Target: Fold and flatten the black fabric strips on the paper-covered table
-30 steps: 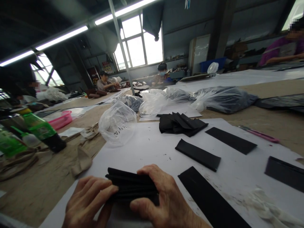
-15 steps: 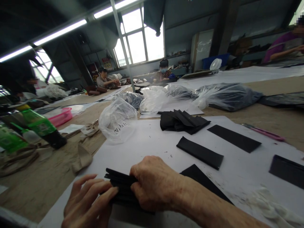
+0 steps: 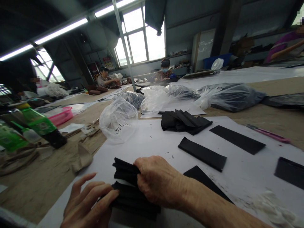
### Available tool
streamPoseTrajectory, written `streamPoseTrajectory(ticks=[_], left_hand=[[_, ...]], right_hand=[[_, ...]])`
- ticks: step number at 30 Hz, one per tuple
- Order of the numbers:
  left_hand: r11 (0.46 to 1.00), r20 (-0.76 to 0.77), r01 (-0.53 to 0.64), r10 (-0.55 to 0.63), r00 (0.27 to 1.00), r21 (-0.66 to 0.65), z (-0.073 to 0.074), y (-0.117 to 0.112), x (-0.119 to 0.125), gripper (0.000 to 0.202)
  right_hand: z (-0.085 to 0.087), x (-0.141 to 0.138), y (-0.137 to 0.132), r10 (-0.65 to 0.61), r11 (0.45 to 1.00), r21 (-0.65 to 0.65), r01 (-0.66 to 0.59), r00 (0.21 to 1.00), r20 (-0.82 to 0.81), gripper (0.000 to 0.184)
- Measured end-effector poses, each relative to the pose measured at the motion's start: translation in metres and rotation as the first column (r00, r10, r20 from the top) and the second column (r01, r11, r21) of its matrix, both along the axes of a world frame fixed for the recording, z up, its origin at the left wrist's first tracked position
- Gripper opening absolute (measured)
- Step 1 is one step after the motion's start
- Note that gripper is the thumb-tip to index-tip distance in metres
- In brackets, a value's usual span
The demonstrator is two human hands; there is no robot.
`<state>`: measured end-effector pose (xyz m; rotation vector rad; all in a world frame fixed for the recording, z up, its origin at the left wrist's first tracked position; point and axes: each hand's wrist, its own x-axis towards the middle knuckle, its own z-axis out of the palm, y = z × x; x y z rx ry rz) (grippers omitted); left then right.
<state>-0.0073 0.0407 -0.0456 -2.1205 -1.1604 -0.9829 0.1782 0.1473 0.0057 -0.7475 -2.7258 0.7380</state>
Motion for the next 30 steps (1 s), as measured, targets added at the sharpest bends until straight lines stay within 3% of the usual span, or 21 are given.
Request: streamPoseTrajectory(ticks=[4, 15, 21, 27, 30], left_hand=[[0.998, 0.031, -0.018, 0.020, 0.999, -0.063, 0.002, 0.004, -0.002, 0.025], [0.997, 0.042, -0.038, 0.041, 0.998, -0.071, 0.005, 0.009, -0.002, 0.023], [0.997, 0.039, -0.027, 0.030, 0.999, -0.070, 0.005, 0.011, -0.002, 0.023], [1.000, 0.020, 0.000, 0.000, 1.000, -0.004, 0.003, 0.011, -0.001, 0.024], [1.000, 0.005, 0.010, -0.010, 1.000, 0.012, 0.001, 0.008, -0.002, 0.024]], right_hand=[[0.001, 0.001, -0.007, 0.053, 0.996, 0.071, -0.055, 0.998, 0.035, 0.021], [0.015, 0.000, -0.017, -0.011, 1.000, -0.025, 0.013, 0.998, 0.062, 0.014], [0.010, -0.005, -0.013, -0.118, 0.971, -0.211, 0.115, 0.993, -0.001, 0.012], [0.008, -0.010, -0.005, -0.127, 0.927, -0.363, 0.091, 0.989, -0.076, 0.011], [0.005, -0.011, 0.002, -0.188, 0.877, -0.464, 0.127, 0.978, -0.089, 0.016]])
